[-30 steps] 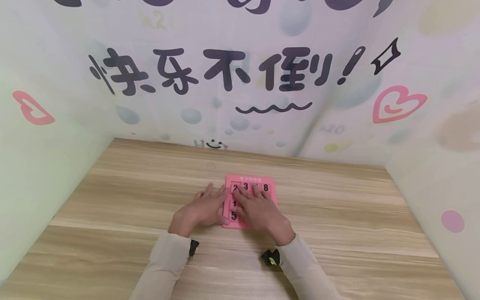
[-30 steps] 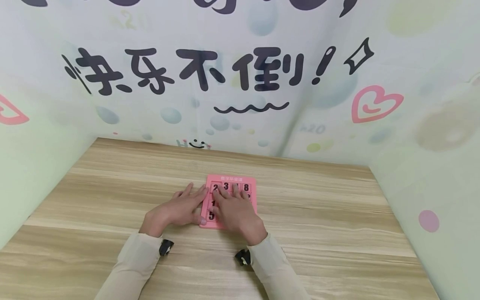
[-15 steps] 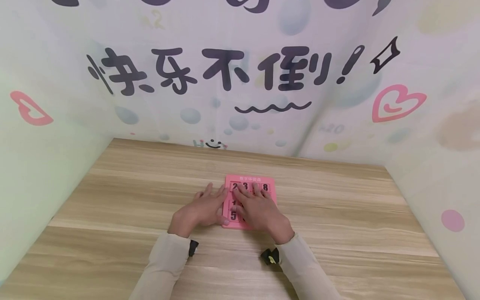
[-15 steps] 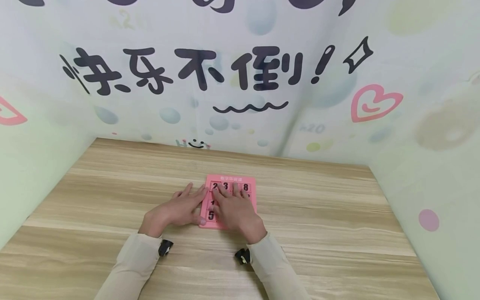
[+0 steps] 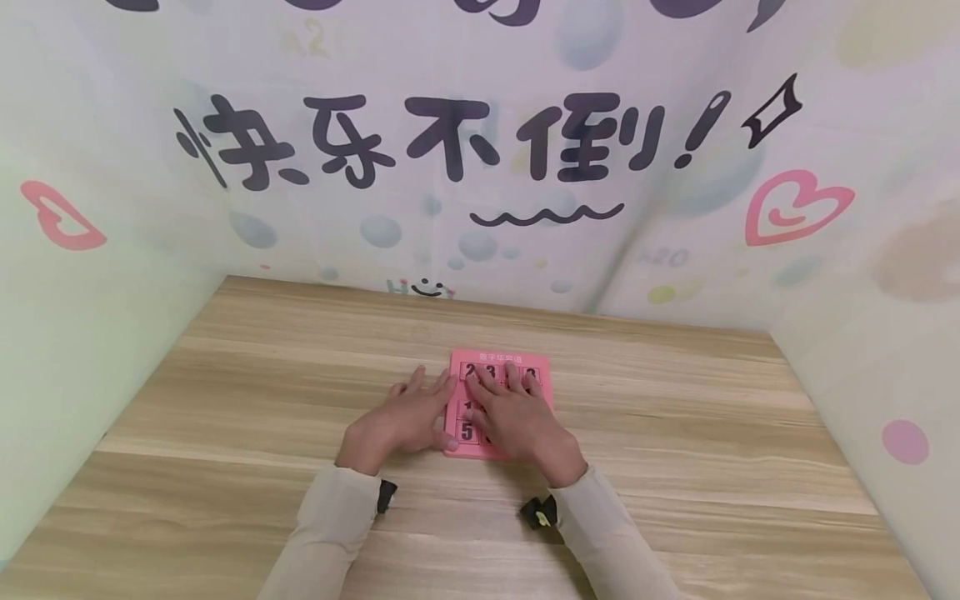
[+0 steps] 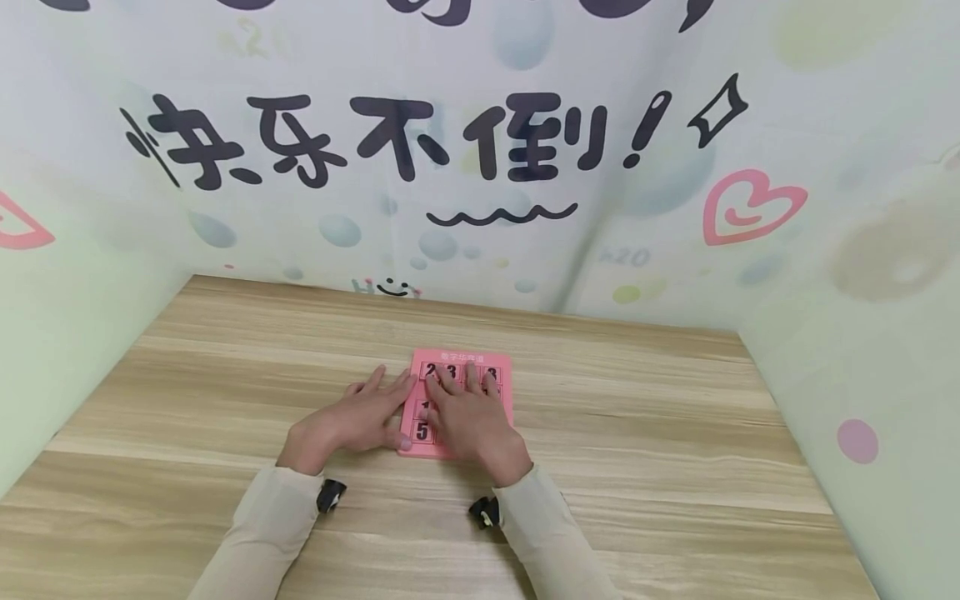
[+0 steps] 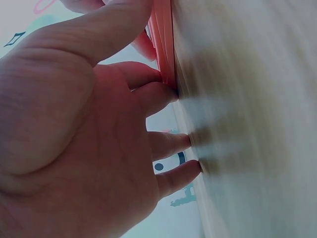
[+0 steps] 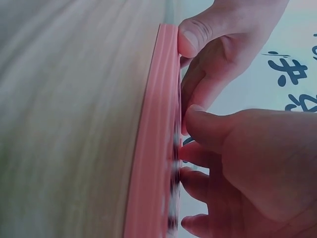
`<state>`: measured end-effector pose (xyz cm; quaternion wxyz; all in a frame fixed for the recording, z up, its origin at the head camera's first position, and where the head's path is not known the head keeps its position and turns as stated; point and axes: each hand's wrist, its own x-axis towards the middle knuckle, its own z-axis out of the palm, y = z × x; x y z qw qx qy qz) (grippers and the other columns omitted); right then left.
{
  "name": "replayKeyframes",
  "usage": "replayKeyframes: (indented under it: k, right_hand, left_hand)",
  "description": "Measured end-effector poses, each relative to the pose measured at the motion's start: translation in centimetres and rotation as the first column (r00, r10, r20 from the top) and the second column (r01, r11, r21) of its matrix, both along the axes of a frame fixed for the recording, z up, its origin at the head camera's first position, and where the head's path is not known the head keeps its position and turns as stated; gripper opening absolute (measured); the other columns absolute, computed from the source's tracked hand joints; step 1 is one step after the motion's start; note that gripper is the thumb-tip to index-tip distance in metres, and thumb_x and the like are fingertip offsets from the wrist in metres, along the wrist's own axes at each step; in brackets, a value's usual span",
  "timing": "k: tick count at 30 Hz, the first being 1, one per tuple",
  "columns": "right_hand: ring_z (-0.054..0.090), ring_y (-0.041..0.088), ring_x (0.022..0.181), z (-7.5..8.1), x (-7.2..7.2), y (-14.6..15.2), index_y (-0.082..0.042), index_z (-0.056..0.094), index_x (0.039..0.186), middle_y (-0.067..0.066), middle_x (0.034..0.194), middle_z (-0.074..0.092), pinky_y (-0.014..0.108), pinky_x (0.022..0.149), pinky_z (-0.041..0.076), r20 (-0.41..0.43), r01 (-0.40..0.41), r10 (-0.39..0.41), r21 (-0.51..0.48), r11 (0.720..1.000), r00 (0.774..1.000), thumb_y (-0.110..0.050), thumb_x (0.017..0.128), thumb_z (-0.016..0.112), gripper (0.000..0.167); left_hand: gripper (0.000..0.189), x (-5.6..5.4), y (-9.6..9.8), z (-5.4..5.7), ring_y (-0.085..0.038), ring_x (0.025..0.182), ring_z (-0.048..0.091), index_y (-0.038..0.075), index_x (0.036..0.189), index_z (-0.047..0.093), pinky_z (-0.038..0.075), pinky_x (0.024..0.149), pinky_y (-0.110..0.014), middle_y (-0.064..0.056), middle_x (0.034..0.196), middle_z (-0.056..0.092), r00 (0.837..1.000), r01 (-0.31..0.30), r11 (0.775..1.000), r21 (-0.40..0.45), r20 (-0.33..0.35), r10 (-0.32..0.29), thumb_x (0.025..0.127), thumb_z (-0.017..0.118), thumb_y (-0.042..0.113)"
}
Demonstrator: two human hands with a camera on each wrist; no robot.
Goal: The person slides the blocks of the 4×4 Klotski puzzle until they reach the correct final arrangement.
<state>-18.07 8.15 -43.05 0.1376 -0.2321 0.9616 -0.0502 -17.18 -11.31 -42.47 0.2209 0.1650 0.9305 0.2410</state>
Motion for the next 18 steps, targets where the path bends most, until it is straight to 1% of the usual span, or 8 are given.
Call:
replayKeyframes:
  k: [10,13,18]
  right_hand:
    - [0.012,0.042,0.162,-0.2,0.0,0.1,-0.022,0.033,0.166,0.001,0.175,0.024,0.062,0.131,0.011,0.022,-0.01,0.01,-0.033,0.999,1.0,-0.049,0.109,0.048,0.065]
    - [0.012,0.04,0.163,0.1,0.1,0.2,-0.022,0.032,0.166,0.002,0.175,0.023,0.063,0.131,0.011,0.031,-0.012,0.013,-0.042,0.999,0.999,-0.049,0.108,0.05,0.066]
    - [0.017,0.041,0.162,1.5,0.8,0.5,-0.021,0.039,0.163,0.003,0.172,0.03,0.065,0.129,0.018,0.058,-0.033,0.035,-0.036,0.999,0.998,-0.045,0.108,0.053,0.062]
  left_hand:
    - [0.092,0.1,-0.2,0.0,-0.046,0.162,-0.002,0.004,0.165,0.027,0.01,0.13,-0.065,-0.013,0.175,0.019,1.0,0.003,1.0,0.006,0.007,-0.003,0.094,0.079,0.029]
    - [0.092,0.0,-0.2,-0.1,-0.046,0.162,-0.002,0.004,0.165,0.027,0.01,0.13,-0.065,-0.013,0.175,0.019,1.0,0.01,1.0,0.003,0.001,-0.01,0.094,0.078,0.03]
    - [0.092,-0.1,-0.1,-0.2,-0.045,0.162,-0.003,0.006,0.166,0.024,0.009,0.131,-0.064,-0.012,0.176,0.016,1.0,0.013,1.0,-0.009,0.0,-0.013,0.095,0.077,0.032]
